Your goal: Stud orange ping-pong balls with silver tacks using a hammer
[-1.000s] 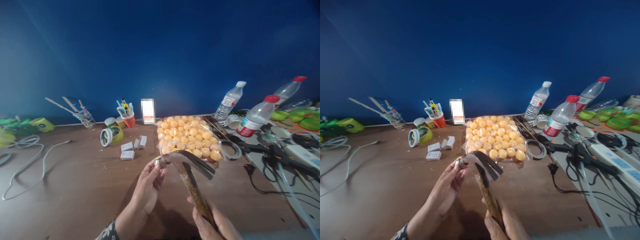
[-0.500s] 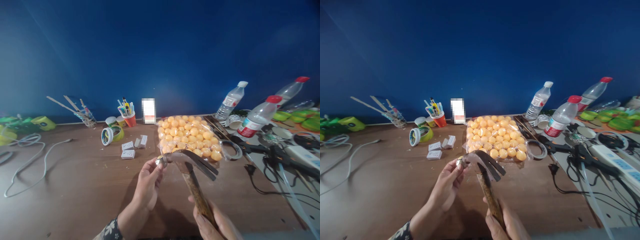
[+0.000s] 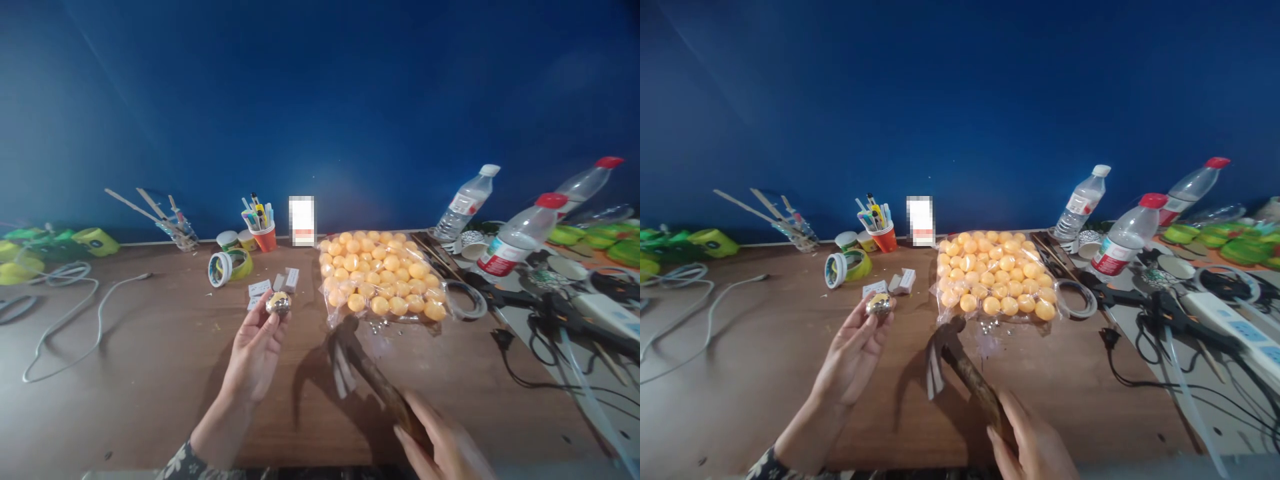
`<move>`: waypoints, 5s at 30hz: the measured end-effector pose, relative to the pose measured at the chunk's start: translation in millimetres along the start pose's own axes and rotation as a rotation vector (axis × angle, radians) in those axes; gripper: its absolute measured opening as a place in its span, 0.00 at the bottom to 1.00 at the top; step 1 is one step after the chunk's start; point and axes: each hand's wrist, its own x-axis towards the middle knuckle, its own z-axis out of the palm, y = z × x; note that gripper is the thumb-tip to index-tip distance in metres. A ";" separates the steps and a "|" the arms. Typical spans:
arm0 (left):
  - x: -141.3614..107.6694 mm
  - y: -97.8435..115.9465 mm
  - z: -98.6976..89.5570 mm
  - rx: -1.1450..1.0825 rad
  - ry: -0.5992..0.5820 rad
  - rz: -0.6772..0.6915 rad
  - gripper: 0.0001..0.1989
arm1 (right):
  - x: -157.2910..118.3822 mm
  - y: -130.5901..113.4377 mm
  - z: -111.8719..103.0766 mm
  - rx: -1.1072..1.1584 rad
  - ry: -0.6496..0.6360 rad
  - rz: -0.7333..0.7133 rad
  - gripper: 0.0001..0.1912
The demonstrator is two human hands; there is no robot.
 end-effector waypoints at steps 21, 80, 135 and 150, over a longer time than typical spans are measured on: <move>-36.5 -20.3 37.8 0.017 -0.123 -0.330 0.21 | 65.3 -20.5 -18.4 -0.415 -0.013 -0.178 0.13; -54.8 -62.8 40.4 -0.013 -0.137 -0.703 0.13 | 77.7 -52.0 -46.4 0.503 -0.078 -0.230 0.06; -59.9 -62.9 50.8 0.112 -0.231 -0.663 0.15 | 72.9 -33.3 -37.2 0.741 -0.051 -0.119 0.05; -58.5 -66.6 52.4 0.101 -0.209 -0.605 0.12 | 65.0 -45.3 -44.3 0.257 0.160 -0.346 0.08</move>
